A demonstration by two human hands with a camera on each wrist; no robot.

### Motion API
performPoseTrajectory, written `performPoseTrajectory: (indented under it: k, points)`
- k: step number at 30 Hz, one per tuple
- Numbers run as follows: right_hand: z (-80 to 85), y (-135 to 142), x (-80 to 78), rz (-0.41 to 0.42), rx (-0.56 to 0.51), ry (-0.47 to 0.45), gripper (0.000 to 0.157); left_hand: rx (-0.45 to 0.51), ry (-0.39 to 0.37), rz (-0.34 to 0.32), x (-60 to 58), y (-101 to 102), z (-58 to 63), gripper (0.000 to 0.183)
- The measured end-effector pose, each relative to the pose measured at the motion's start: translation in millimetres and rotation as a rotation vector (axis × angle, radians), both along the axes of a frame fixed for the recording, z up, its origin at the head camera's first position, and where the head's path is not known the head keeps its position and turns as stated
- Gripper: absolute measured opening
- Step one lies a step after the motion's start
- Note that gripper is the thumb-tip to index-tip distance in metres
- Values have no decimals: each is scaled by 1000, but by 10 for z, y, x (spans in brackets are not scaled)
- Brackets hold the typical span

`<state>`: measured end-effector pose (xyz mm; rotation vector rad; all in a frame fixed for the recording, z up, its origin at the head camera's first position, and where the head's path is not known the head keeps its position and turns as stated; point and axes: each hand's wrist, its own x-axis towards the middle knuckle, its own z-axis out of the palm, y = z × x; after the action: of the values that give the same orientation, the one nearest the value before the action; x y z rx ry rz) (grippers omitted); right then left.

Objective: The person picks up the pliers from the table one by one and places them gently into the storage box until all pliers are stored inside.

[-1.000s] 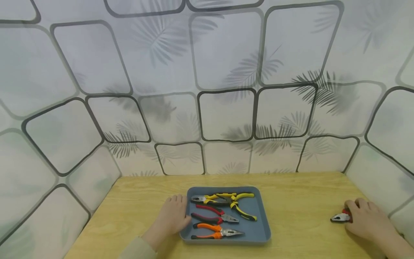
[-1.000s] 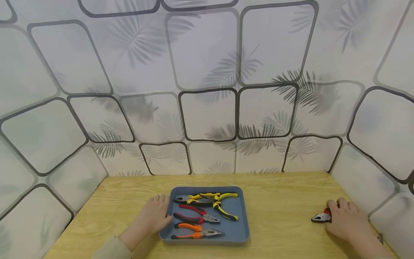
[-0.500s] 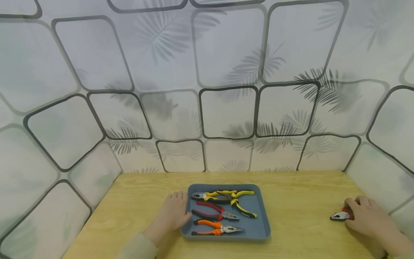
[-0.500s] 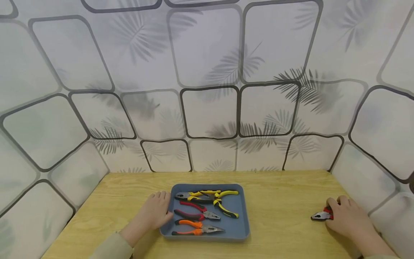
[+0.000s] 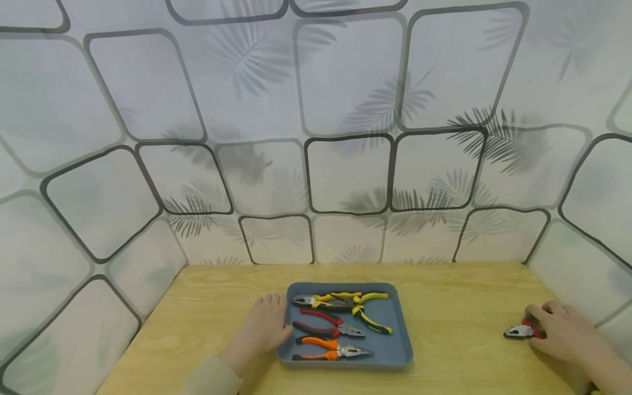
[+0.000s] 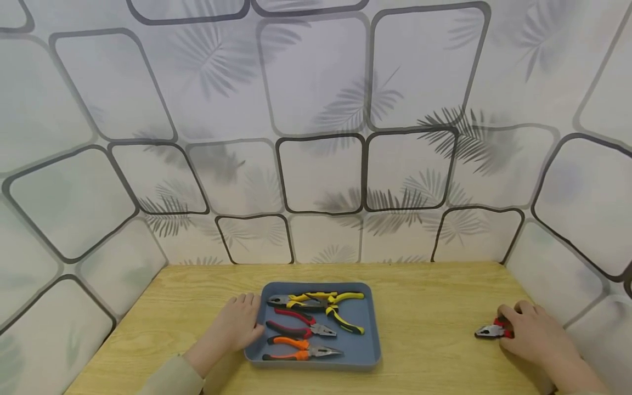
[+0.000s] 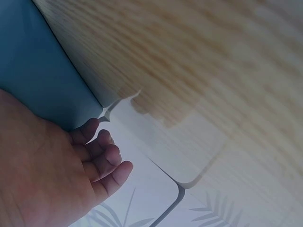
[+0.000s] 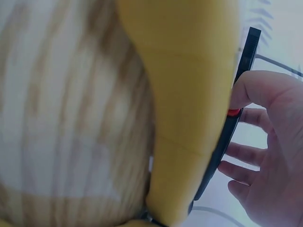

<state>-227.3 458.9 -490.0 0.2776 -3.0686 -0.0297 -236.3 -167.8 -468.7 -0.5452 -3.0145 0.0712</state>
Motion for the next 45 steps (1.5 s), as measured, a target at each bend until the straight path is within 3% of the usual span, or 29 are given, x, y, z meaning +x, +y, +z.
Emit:
performPoseTrajectory:
  k: [13,26,45]
  points:
    - [9,96,-41,108,-27,45,58,2,22,-1,-14,-7,-44,55]
    - [31,78,-63,107,-14,5,51,3,19,-5,-11,-13,-46,55]
    - [-13,38,-68,-65,-41,-67,60,-12,24,-10,14,-4,-1,54]
